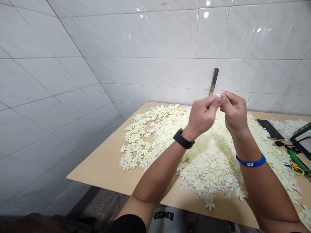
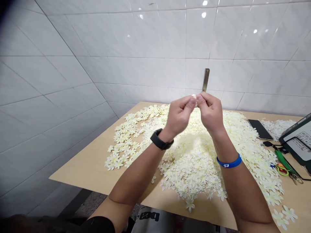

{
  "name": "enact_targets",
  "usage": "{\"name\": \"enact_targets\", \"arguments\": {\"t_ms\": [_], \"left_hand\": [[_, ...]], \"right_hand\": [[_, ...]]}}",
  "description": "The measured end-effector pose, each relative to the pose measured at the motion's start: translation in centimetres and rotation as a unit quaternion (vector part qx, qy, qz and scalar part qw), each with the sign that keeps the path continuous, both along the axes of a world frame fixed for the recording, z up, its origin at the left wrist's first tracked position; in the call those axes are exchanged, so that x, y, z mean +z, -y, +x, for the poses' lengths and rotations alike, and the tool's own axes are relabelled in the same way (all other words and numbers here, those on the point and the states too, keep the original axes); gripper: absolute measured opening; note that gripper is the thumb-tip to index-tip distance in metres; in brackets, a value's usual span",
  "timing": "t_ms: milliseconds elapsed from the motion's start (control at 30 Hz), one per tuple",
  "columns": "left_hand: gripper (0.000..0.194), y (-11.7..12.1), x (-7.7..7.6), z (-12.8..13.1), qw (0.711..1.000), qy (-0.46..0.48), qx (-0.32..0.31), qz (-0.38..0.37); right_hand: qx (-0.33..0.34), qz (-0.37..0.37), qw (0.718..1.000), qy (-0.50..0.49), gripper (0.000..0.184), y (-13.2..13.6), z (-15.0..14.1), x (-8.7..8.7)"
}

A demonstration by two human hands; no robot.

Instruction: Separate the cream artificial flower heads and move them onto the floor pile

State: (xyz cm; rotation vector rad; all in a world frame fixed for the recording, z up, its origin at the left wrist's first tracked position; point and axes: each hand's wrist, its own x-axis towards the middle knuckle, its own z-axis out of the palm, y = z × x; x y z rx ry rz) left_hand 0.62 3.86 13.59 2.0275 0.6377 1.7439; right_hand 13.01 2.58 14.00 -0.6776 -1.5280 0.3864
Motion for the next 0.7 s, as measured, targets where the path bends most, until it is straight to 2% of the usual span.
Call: {"name": "enact_targets", "arguments": {"t_ms": [167, 267, 400, 500, 633, 700], "left_hand": [[0.055, -1.3, -1.1, 0.3, 0.999, 0.026, -0.002, -0.026], [0.054, -2.1, -2.0, 0.5, 0.999, 0.023, -0.008, -0.036], [0.058, -3.2, -2.9, 0.9, 0.998, 0.038, 0.003, -0.057], [0.057, -3.6, -3.3, 1.1, 0.997, 0.038, -0.013, -0.064], [0.060, -3.8, -3.6, 1.1, 0.996, 0.036, 0.013, -0.082], [0.059, -3.8, -3.6, 1.0, 0.996, 0.032, 0.006, -0.087]], "right_hand": [[0.015, -0.028, 0.999, 0.034, 0.055, -0.7, 0.3, -0.6], [-0.019, -0.029, 0.999, 0.021, 0.056, -1.4, 0.5, -0.9], [0.006, -0.054, 0.996, 0.077, 0.053, -2.5, 0.9, -1.5], [-0.031, -0.058, 0.997, 0.039, 0.052, -3.3, 1.1, -2.0], [-0.012, -0.070, 0.994, 0.078, 0.051, -3.8, 1.2, -2.5], [-0.035, -0.066, 0.996, 0.058, 0.051, -3.8, 1.1, -2.6]]}}
